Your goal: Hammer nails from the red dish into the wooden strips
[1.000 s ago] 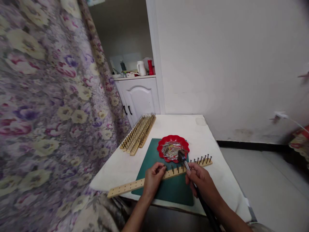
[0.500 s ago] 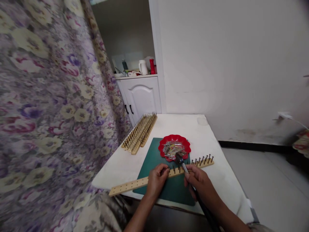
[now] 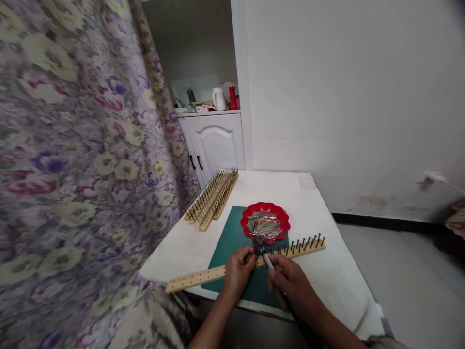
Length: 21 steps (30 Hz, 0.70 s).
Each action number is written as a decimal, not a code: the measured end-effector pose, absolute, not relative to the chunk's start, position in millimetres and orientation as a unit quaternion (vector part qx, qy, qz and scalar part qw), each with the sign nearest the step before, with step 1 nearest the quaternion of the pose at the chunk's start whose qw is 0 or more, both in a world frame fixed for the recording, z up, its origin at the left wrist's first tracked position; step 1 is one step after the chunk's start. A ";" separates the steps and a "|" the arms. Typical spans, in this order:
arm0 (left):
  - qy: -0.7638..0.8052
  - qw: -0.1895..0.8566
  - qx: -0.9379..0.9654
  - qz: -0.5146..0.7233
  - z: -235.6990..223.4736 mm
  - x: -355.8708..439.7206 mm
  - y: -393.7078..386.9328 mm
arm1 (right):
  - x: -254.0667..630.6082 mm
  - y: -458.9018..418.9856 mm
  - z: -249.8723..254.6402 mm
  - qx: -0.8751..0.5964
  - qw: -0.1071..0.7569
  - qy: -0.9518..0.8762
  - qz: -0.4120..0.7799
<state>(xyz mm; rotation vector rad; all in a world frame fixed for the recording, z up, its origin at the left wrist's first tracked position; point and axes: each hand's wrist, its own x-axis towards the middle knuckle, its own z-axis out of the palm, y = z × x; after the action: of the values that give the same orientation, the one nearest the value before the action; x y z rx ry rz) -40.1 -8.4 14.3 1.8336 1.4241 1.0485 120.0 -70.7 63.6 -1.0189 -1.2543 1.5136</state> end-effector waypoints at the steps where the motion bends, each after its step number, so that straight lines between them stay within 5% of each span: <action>1: 0.534 0.295 0.687 0.395 13.9 -40.2 -8.4 | 120.0 -70.3 63.1 -0.411 0.448 -0.506 0.611; 21: 0.542 0.273 0.692 0.390 10.8 -42.0 -8.4 | 115.2 -75.2 70.2 -0.418 0.444 -0.509 0.608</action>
<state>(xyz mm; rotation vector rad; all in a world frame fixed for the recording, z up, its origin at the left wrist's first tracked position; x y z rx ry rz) -42.0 -8.4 10.8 1.8621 1.4584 1.0494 115.2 -75.2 70.2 -1.0363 -1.2610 1.5063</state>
